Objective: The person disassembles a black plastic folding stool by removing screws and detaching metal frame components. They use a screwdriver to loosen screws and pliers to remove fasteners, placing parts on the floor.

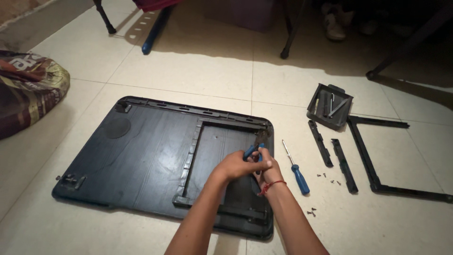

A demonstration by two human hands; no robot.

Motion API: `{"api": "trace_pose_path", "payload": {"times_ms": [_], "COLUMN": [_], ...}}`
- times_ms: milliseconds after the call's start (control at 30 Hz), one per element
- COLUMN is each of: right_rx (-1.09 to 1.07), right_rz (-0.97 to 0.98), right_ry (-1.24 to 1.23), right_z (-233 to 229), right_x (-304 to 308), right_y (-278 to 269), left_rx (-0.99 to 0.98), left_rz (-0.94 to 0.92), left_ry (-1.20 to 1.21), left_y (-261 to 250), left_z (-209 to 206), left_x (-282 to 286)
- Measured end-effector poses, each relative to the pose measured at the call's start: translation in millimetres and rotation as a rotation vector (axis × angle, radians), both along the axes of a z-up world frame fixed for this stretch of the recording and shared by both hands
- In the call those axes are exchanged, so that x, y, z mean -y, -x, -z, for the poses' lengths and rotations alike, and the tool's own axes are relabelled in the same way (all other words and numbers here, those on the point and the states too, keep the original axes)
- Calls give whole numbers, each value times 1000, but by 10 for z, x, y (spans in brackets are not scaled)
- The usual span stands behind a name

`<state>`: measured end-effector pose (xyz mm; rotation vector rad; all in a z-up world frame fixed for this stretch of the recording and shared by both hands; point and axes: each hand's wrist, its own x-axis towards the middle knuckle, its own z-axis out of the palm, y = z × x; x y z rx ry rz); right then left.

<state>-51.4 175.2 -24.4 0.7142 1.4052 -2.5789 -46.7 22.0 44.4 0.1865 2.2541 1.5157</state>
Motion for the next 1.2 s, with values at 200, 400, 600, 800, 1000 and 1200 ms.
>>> {"api": "trace_pose_path", "payload": {"times_ms": [200,400,600,800,1000,1200], "right_rx": [75,49,52,-22,-57,-58], "right_rz": [-120,-214,-288,-420,-526,-554], "right_ry": [-133,-381,-922,-1478,-1499,-1318], "right_z": [-162,-230,-371,-644,-834,-803], "right_x": [-39,-76,-91,-98,-47,-234], "right_y": [-30,6,141,170,46,74], "left_rx": [46,16,114,328,448,528], "left_rz": [88,-97,-213,-269,-271,-258], "left_ry": [-68,-94,-219,-438,-660,-702], "left_y": [99,-29,-142,-236,-268,-322], "left_z": [179,273,226,194,213,365], "left_x": [50,-39,-102,-200,-186,-181]}}
